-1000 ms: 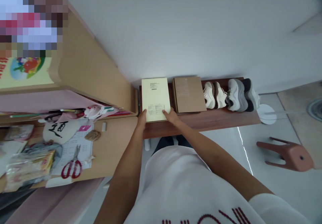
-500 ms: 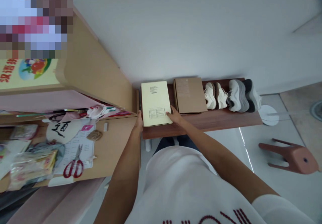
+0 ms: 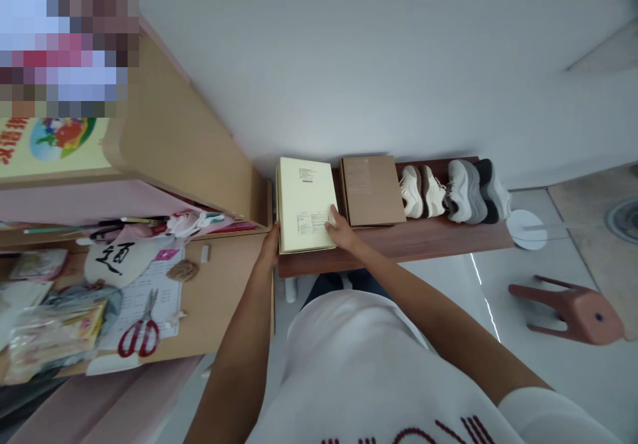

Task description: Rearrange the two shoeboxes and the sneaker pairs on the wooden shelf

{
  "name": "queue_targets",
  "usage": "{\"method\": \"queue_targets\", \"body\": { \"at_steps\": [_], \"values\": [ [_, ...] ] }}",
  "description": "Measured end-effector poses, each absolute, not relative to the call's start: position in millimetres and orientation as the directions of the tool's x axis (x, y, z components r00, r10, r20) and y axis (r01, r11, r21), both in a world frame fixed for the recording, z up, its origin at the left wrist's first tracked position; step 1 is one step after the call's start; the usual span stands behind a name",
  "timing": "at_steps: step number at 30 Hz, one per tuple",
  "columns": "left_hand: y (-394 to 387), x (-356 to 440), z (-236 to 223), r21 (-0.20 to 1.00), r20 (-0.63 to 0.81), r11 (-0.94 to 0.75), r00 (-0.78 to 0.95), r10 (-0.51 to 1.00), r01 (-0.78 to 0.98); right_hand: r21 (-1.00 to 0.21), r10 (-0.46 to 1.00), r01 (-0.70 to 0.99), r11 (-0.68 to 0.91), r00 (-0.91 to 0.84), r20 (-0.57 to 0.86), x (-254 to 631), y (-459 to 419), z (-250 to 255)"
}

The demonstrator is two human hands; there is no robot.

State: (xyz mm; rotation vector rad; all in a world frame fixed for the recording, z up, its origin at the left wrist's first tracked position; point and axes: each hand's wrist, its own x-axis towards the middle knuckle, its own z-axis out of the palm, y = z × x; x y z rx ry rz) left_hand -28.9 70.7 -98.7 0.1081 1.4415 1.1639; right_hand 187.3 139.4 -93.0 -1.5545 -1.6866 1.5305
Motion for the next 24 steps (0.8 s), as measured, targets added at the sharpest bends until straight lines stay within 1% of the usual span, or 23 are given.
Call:
{"method": "queue_targets", "body": {
  "at_steps": [6, 8, 10, 13, 18, 22, 24],
  "values": [
    [71, -31, -78, 0.638, -0.704, 0.531, -0.144, 0.695, -0.558, -0.812, 0.874, 0.557, -0.175, -0.292, -0.389, 178, 132, -79],
    [72, -30, -73, 0.655, -0.700, 0.525, -0.174, 0.693, -0.543, -0.795, 0.869, 0.581, -0.173, -0.289, -0.401, 174, 132, -76],
    [75, -27, -70, 0.701, -0.677, 0.507, -0.244, 0.695, -0.501, -0.794, 0.861, 0.580, -0.182, -0.296, -0.413, 172, 132, -75],
    [82, -21, -66, 0.769, -0.622, 0.473, -0.331, 0.710, -0.431, -0.835, 0.839, 0.512, -0.201, -0.350, -0.417, 171, 135, -73],
    [89, -7, -59, 0.846, -0.527, 0.403, -0.424, 0.737, -0.350, -0.892, 0.805, 0.377, -0.250, -0.431, -0.408, 171, 141, -65],
    [87, 5, -54, 0.881, -0.472, 0.386, -0.467, 0.748, -0.272, -0.902, 0.790, 0.317, -0.292, -0.452, -0.415, 171, 139, -64],
    [86, 10, -52, 0.892, -0.451, 0.381, -0.473, 0.757, -0.241, -0.901, 0.802, 0.317, -0.297, -0.429, -0.415, 171, 137, -67]
  ]
}}
